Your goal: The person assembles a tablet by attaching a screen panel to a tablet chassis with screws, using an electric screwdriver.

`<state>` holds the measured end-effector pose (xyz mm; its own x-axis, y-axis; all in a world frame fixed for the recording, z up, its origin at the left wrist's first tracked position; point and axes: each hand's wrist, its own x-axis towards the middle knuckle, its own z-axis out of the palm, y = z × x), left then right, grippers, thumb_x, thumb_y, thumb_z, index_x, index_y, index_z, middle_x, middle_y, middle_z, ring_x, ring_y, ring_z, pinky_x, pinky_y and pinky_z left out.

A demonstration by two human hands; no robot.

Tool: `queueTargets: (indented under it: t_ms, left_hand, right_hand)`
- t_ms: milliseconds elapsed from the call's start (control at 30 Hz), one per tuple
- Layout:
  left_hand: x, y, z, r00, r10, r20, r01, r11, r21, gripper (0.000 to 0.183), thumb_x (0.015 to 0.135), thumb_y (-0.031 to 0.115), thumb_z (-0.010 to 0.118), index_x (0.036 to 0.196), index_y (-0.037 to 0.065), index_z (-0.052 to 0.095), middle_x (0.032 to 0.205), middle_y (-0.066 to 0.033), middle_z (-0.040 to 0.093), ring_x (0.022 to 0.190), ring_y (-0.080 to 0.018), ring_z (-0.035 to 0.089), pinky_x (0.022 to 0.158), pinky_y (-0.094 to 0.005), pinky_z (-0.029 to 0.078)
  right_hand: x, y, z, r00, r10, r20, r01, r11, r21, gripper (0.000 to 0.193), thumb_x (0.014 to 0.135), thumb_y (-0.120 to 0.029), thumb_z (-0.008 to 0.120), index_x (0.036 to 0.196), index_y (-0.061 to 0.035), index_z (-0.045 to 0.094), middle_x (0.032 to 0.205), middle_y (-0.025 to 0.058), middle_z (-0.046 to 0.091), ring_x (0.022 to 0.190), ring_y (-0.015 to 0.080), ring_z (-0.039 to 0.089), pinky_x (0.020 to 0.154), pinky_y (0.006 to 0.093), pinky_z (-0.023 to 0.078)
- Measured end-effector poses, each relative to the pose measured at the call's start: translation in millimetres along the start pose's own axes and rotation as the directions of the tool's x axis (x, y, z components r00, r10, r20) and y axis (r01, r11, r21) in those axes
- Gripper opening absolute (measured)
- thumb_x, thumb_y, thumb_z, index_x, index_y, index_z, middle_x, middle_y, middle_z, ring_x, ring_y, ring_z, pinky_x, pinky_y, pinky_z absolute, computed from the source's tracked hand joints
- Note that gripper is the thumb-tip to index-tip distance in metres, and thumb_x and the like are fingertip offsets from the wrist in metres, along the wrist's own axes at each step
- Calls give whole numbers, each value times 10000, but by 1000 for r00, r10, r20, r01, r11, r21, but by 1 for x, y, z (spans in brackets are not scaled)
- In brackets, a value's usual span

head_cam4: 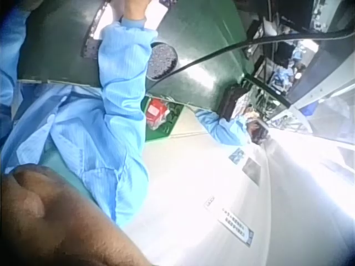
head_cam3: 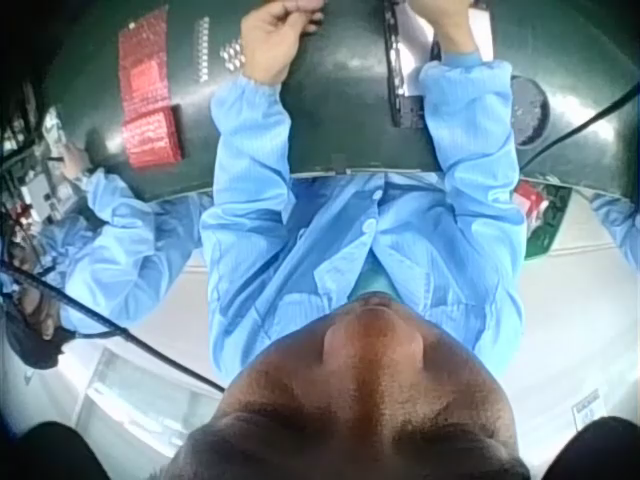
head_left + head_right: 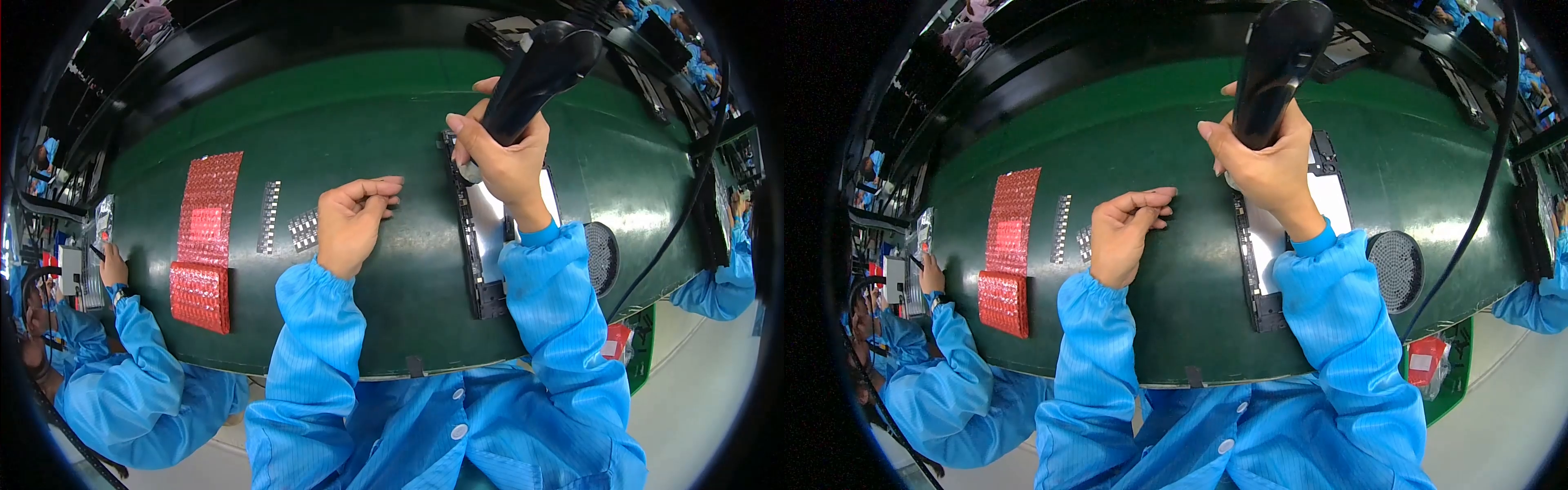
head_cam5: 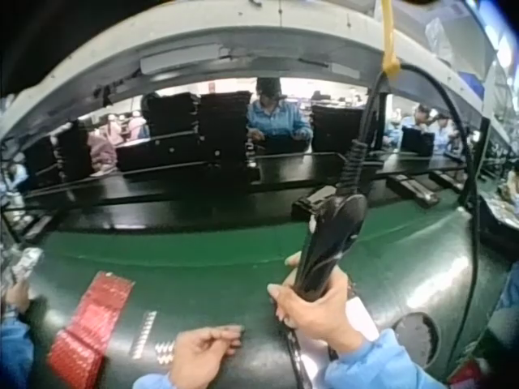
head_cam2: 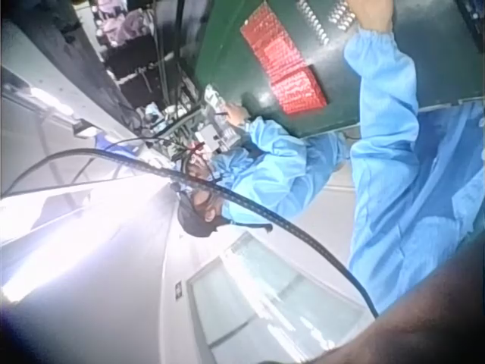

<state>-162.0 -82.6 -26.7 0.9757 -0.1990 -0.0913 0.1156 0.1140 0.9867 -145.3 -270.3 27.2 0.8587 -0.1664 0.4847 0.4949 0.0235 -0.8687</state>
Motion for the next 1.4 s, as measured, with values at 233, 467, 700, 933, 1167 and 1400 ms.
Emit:
queueTargets:
  t_ms: [233, 467, 700, 933, 1167, 1400]
  left_hand:
    - [-8, -1, 11, 997, 74, 20, -75, 992, 97, 213, 856, -37, 513, 1013, -49, 655, 1018, -123, 667, 838, -139, 631, 735, -233, 507]
    - [-28, -7, 40, 818, 492, 299, -575, 700, 423, 188, 705, -20, 596, 876, -4, 672, 903, -135, 673, 831, -271, 638, 737, -346, 523]
    - [-88, -14, 91, 488, 489, 723, -871, 323, 370, 352, 723, 161, 726, 1014, -14, 632, 1090, -152, 614, 1104, -290, 554, 957, -451, 418]
    - [-77, -25, 78, 572, 454, 683, -806, 158, 570, 361, 748, 143, 720, 1046, -33, 618, 1124, -156, 606, 1143, -285, 544, 977, -453, 403]
    - [-23, -11, 37, 620, 469, 629, -724, 31, 689, 394, 742, 107, 710, 1087, -32, 583, 1105, -179, 607, 1109, -323, 562, 933, -443, 443]
    - [76, 17, -10, 784, 425, 453, -472, -68, 879, 242, 808, 109, 619, 1006, -26, 581, 1064, -205, 607, 1044, -354, 571, 898, -401, 464]
  right_hand:
    - [-6, 7, 2, 997, -37, 68, 38, 999, -26, 361, 770, 77, 667, 1074, 42, 475, 640, 44, 574, 495, 97, 547, 464, 224, 437]
    - [-7, 6, -2, 998, -27, 48, 28, 999, -32, 359, 772, 70, 670, 1076, 35, 482, 643, 39, 572, 503, 92, 548, 463, 223, 438]
    - [7, -38, -16, 980, -167, -110, 169, 985, 14, 349, 777, 66, 654, 1092, 22, 511, 638, 39, 583, 502, 105, 552, 475, 238, 438]
    - [-25, -64, -56, 970, -182, -160, 197, 977, 80, 417, 780, 100, 624, 1142, 19, 434, 630, 73, 567, 502, 127, 557, 466, 245, 447]
    - [-73, -45, -80, 994, -12, -106, 19, 997, 69, 454, 737, 100, 677, 1124, 11, 458, 634, 44, 577, 530, 87, 551, 492, 222, 426]
    - [-77, -48, -83, 993, 82, -86, -69, 986, 149, 363, 737, 60, 701, 1055, 3, 535, 644, -12, 548, 553, 42, 493, 489, 214, 378]
